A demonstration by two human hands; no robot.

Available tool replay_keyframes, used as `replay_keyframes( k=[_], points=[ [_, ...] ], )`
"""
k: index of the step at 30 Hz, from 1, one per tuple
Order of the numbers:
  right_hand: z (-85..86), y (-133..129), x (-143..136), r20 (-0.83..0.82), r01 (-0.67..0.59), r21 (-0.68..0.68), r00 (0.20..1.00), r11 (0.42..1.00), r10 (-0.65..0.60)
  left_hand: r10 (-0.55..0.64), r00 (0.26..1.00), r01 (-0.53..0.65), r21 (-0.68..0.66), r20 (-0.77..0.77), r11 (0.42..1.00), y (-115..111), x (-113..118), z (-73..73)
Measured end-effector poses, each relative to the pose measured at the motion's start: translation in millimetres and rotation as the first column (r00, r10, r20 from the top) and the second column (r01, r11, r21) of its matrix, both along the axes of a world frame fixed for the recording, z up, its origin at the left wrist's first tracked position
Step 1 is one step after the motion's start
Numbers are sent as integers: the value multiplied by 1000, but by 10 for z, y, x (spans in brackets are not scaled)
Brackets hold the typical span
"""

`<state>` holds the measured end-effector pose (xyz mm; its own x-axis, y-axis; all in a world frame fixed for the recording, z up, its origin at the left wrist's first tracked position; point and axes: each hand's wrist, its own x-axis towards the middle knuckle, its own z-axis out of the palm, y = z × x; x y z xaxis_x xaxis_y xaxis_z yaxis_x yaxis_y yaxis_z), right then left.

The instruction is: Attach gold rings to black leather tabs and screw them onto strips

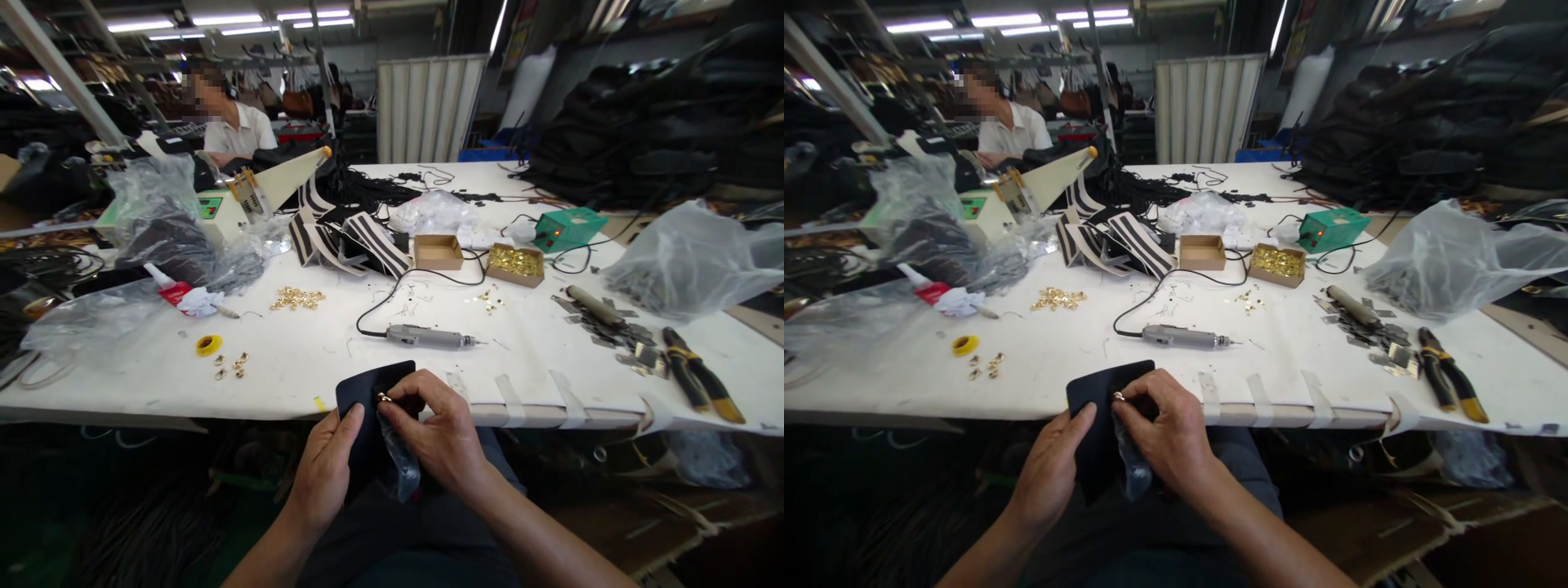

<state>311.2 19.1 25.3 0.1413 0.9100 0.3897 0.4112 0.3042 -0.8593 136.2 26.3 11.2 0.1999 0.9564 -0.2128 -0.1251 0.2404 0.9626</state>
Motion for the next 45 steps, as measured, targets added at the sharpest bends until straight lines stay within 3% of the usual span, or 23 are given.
replay_keyframes(
  k=[5, 9, 13, 18, 25, 30, 33, 35, 37, 39, 41, 42, 45],
  points=[
    [-16, 17, 32, -23, -111, 79, 993, 991, 113, -37, 999, 37, -18, -11, 999, 12, -3, 65],
    [7, 22, 82, 101, -162, 103, 983, 981, 151, -92, 994, 93, 5, -56, 996, 23, -20, 109],
    [61, 55, 155, 188, -268, 32, 948, 963, 257, -138, 989, 139, 5, -56, 990, 37, -37, 110],
    [102, 89, 211, 108, -314, -52, 942, 948, 318, -171, 983, 173, 16, -72, 985, 48, -51, 122],
    [58, 66, 209, -69, -188, -63, 981, 980, 184, -165, 986, 165, -20, 6, 986, 37, -27, 142],
    [51, 64, 228, -49, -180, 35, 982, 983, 181, -131, 986, 137, -51, 104, 989, 12, 18, 139],
    [57, 37, 271, -58, -34, 68, 998, 997, 38, -64, 982, 85, -109, 180, 990, 31, 55, 193],
    [47, -13, 303, -87, 74, -16, 993, 997, -75, 31, 968, 19, -196, 249, 981, 81, 78, 256],
    [22, -89, 317, -163, 18, -217, 985, 976, -54, 158, 938, -51, -330, 308, 943, 157, 97, 322],
    [-11, -168, 301, -347, -191, -427, 937, 884, 35, 263, 906, -91, -456, 330, 885, 228, 115, 364],
    [-41, -217, 258, -549, -361, -511, 835, 780, 27, 317, 887, -111, -513, 334, 851, 253, 132, 363],
    [-52, -220, 234, -622, -386, -513, 783, 767, -23, 319, 884, -104, -522, 341, 847, 239, 140, 346],
    [-72, -148, 186, -724, -328, -482, 672, 813, -159, 196, 900, 31, -504, 390, 863, 95, 157, 261]
  ],
)
